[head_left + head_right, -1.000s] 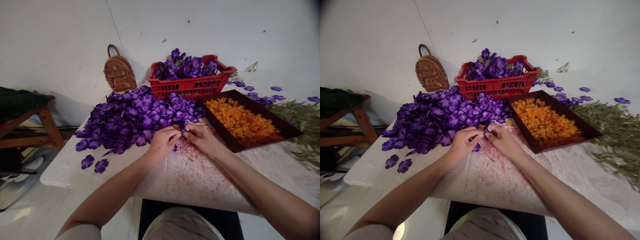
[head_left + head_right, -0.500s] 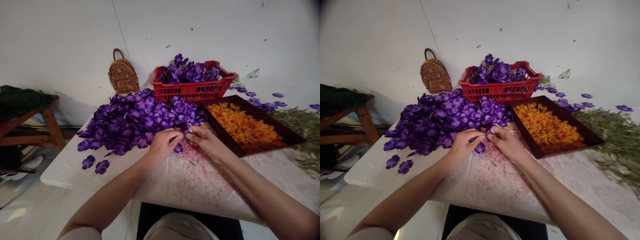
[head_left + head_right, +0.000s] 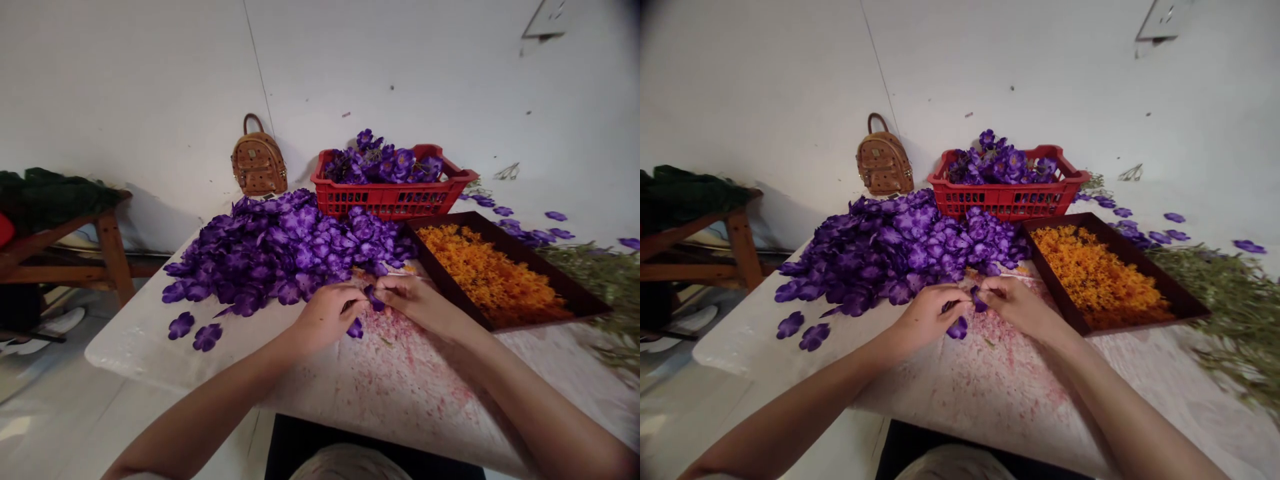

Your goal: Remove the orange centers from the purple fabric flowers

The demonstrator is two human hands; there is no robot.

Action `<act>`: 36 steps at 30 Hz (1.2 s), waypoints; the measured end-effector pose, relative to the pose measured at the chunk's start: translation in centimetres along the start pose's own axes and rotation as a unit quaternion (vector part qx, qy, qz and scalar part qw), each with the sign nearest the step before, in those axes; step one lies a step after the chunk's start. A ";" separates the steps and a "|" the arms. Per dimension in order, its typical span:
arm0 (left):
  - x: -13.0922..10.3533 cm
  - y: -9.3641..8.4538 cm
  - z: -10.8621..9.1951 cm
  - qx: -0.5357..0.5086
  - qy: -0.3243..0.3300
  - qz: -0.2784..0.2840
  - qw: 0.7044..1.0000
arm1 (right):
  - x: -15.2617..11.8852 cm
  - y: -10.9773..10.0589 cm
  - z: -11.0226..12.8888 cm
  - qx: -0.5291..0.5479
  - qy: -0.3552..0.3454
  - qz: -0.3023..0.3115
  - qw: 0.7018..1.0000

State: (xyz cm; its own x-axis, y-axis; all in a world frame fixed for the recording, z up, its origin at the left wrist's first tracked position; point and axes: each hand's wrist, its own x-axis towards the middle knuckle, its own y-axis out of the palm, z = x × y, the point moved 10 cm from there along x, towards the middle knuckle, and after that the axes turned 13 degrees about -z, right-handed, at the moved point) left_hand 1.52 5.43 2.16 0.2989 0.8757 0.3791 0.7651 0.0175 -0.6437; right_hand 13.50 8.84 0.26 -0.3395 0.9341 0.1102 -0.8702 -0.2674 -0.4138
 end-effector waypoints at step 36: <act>2.9 -2.2 5.4 -0.163 -0.227 -0.127 0.952 | -0.3 -4.2 1.2 -0.366 -0.150 -0.282 0.874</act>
State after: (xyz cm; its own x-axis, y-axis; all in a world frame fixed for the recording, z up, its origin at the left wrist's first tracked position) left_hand -2.33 10.56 1.10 -0.1389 0.9829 0.1212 0.9381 0.1698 -0.3018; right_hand 16.78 9.39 3.07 -0.1035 0.7346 0.6706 -0.5059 0.5416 -0.6714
